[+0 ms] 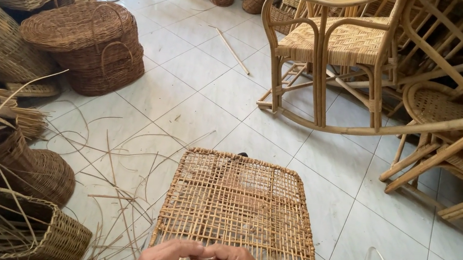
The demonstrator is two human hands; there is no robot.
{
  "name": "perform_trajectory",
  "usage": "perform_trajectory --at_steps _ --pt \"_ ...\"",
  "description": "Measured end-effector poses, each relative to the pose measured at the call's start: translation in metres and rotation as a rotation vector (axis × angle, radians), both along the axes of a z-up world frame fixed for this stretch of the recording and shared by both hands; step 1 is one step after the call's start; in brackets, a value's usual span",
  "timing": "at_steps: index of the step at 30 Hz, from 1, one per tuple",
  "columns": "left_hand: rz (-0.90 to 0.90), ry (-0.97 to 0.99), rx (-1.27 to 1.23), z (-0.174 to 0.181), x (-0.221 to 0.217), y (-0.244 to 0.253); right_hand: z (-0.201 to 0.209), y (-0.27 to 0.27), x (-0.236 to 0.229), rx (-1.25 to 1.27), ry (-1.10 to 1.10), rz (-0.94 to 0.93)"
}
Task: The person weaves thin strands of material into a square wicker panel by hand, periodically turning the panel and reaching for more material from a pile of long strips.
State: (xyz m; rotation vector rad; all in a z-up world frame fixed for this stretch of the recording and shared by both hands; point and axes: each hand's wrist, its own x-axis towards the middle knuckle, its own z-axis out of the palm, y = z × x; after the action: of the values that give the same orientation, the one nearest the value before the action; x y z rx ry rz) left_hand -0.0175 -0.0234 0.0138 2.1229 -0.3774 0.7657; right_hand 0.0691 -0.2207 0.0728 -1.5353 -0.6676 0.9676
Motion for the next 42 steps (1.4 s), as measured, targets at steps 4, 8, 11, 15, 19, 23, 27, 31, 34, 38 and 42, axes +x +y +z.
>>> perform_trajectory --at_steps 4,8,11,15,19,23,27,31,34,38,42 --pt "-0.021 -0.037 -0.027 -0.007 0.000 0.004 0.002 -0.001 0.002 -0.008 0.032 0.055" --pt "0.024 0.041 0.028 0.001 -0.005 -0.001 0.013 0.000 -0.003 -0.088 0.046 0.004" --pt "-0.021 0.046 -0.035 0.015 -0.007 0.000 0.002 -0.002 0.000 -0.057 -0.051 0.034" --pt "0.003 0.182 0.025 -0.014 -0.010 0.007 0.004 -0.002 -0.003 -0.202 -0.225 0.036" --pt "0.072 -0.119 0.362 -0.014 -0.006 0.010 -0.003 0.001 -0.001 -0.251 -0.305 0.036" --pt "0.096 -0.207 0.409 0.001 -0.006 0.005 0.008 0.003 -0.005 -0.194 -0.156 -0.039" --pt "0.066 -0.191 0.410 -0.004 -0.003 0.006 -0.003 0.005 -0.004 -0.134 -0.020 -0.064" --pt "0.053 -0.220 0.383 -0.013 0.000 0.008 -0.004 0.006 -0.007 -0.118 -0.003 -0.120" --pt "0.046 -0.224 0.346 -0.016 0.001 0.008 -0.009 0.006 -0.006 -0.064 0.007 -0.106" --pt "0.053 -0.249 0.315 -0.031 0.004 0.011 -0.001 0.007 -0.009 -0.051 0.070 -0.097" --pt "0.086 -0.175 0.217 -0.035 -0.002 0.007 0.001 0.006 -0.009 -0.059 0.071 -0.092"
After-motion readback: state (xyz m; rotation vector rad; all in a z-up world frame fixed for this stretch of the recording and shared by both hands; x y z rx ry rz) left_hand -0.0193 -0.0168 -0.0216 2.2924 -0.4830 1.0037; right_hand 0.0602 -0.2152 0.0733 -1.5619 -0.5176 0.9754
